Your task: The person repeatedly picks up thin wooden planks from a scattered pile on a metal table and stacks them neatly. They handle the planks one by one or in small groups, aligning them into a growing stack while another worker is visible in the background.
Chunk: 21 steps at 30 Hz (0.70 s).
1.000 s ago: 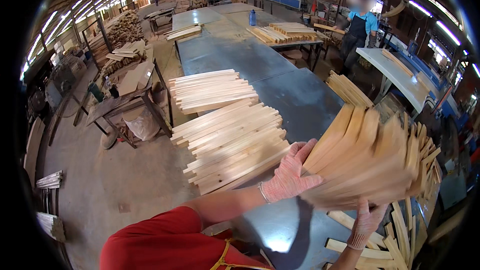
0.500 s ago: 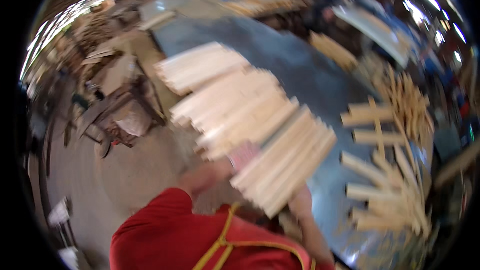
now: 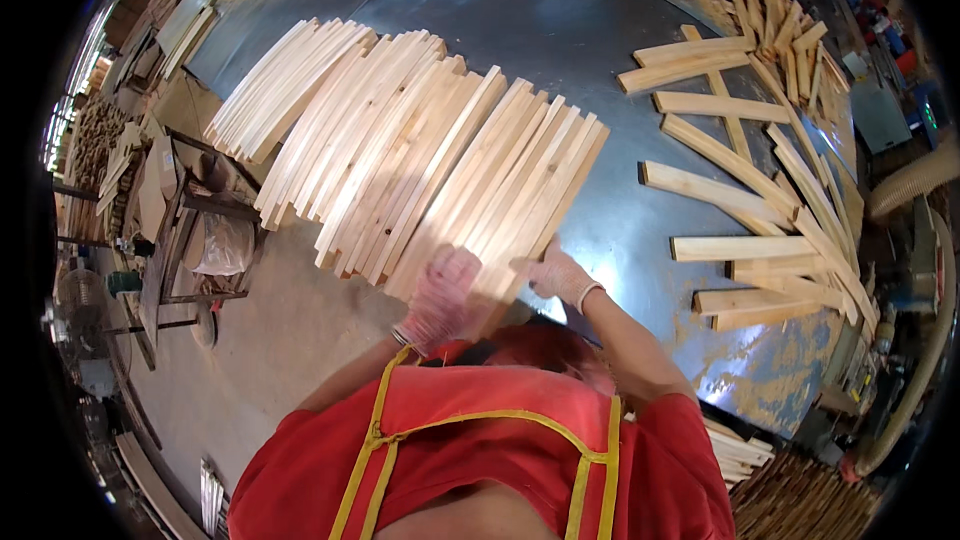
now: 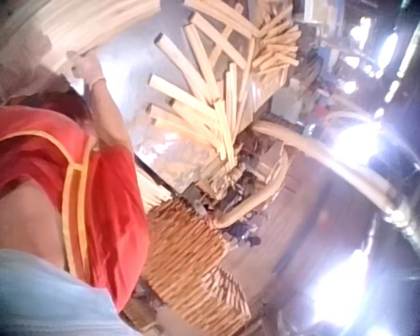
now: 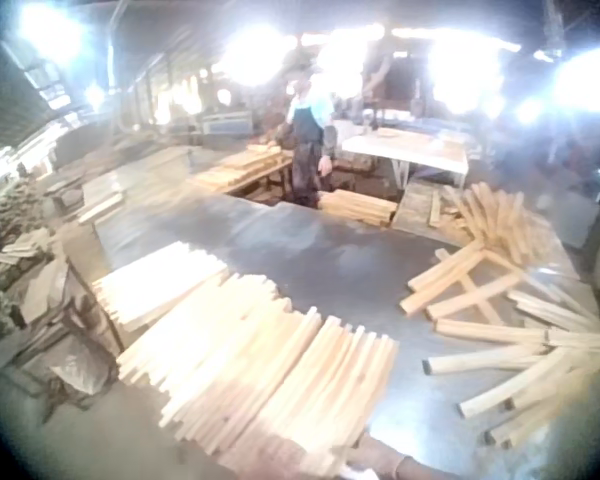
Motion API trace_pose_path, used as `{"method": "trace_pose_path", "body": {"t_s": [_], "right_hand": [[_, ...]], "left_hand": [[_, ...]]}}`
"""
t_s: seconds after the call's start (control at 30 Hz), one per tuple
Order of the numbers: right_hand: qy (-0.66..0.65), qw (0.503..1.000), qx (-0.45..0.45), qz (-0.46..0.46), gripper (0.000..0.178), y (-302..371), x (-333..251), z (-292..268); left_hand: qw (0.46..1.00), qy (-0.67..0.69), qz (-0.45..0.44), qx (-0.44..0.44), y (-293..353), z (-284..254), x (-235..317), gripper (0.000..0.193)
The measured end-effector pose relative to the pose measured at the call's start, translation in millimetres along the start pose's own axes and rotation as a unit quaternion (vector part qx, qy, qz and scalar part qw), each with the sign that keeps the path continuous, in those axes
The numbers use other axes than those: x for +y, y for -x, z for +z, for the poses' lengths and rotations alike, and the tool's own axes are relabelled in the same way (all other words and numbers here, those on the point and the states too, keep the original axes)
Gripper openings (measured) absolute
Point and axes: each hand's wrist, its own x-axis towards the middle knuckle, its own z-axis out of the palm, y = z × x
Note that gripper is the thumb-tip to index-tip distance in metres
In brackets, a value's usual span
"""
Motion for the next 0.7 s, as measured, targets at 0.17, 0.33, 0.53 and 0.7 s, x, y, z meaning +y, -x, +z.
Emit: {"method": "trace_pose_path", "body": {"t_s": [0.17,0.33,0.53,0.7], "right_hand": [[0.236,0.969,0.069,-0.024,0.044,-81,-77,-131],[0.207,0.916,0.254,-0.231,0.062,-180,-128,-193],[-0.181,0.906,0.190,-0.332,0.040,-85,-134,-170],[-0.325,0.913,0.013,-0.247,0.028,-57,6,-146]], "left_hand": [[0.989,-0.024,-0.116,-0.089,-13,31,23,0.084],[0.963,-0.062,-0.185,-0.187,-26,40,16,0.077],[0.926,0.002,-0.327,-0.187,-122,19,-22,0.045],[0.982,0.125,-0.138,0.021,-201,-60,17,0.019]]}}
